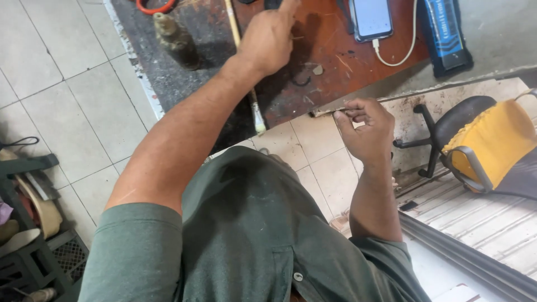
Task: The person applies glue to a small black shoe part using a brush, then places a small metal piece onto the glued area. The person continues to apply glue to the part and the metal piece, ensuring they are properly adhered.
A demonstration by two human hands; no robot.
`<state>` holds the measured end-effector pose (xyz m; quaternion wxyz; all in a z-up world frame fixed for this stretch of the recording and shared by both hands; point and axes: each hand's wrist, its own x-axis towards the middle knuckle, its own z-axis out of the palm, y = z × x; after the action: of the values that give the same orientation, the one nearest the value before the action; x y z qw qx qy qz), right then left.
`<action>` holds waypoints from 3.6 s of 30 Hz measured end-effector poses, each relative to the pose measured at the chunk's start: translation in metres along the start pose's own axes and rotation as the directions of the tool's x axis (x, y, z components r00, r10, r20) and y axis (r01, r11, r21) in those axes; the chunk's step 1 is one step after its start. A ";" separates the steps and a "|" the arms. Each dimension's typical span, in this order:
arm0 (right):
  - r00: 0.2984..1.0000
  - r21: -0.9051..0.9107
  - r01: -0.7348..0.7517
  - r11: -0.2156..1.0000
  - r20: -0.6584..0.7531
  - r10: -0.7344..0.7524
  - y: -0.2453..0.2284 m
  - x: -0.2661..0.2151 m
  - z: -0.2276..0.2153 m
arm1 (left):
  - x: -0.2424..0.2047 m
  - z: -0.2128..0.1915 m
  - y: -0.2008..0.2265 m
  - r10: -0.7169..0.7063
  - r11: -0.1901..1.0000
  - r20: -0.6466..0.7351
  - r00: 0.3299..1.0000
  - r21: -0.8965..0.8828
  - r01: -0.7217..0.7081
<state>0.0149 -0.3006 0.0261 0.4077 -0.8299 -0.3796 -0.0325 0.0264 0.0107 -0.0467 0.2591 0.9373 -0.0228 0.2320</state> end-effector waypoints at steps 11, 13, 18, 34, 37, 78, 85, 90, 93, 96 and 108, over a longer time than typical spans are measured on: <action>0.996 0.057 0.072 0.996 0.041 -0.075 0.020 0.012 -0.010 | -0.012 -0.007 0.007 -0.216 0.961 0.042 0.976 -0.168 0.220; 0.989 0.076 0.134 0.988 0.055 -0.138 0.019 0.017 -0.009 | -0.007 -0.018 0.018 -0.270 0.936 0.066 0.961 -0.216 0.278; 0.985 0.067 0.150 0.986 0.081 -0.155 0.021 0.022 -0.004 | -0.010 -0.021 0.011 -0.223 0.944 0.034 0.974 -0.242 0.224; 0.938 -0.166 0.252 0.954 0.285 -0.198 0.014 0.083 0.031 | -0.055 -0.102 0.112 -0.054 0.992 0.102 0.993 -0.111 0.066; 0.933 -0.145 0.224 0.964 0.318 -0.169 0.017 0.090 0.032 | -0.077 -0.115 0.120 -0.132 0.980 0.115 0.984 -0.135 0.148; 0.997 0.233 0.037 0.972 0.059 -0.052 -0.215 0.054 0.159 | -0.233 -0.189 0.002 -0.156 0.895 -0.115 0.981 -0.436 0.091; 0.964 0.020 -0.060 0.998 0.260 0.052 -0.191 0.126 0.180 | -0.231 -0.180 -0.007 -0.165 0.937 -0.038 0.986 -0.319 0.144; 0.963 0.102 0.120 0.988 0.231 -0.141 -0.183 0.125 0.187 | -0.239 -0.174 -0.009 -0.211 0.937 -0.169 0.963 -0.315 0.150; 0.933 0.058 0.313 0.948 0.168 -0.319 -0.182 0.115 0.173 | -0.243 -0.169 -0.009 -0.232 0.952 -0.305 0.924 -0.264 0.152; 0.861 -0.059 0.491 0.869 0.187 -0.474 -0.175 0.102 0.152 | -0.243 -0.164 0.000 -0.307 0.936 -0.306 0.901 -0.270 0.227; 0.737 -0.434 0.672 0.600 0.320 -0.595 -0.178 0.078 0.142 | -0.236 -0.143 0.015 -0.463 0.883 -0.389 0.796 -0.281 0.376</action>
<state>-0.0837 -0.0862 0.0758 0.0996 -0.7181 -0.6534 -0.2179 -0.2469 0.0503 -0.0364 0.3904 0.8110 0.2243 0.3735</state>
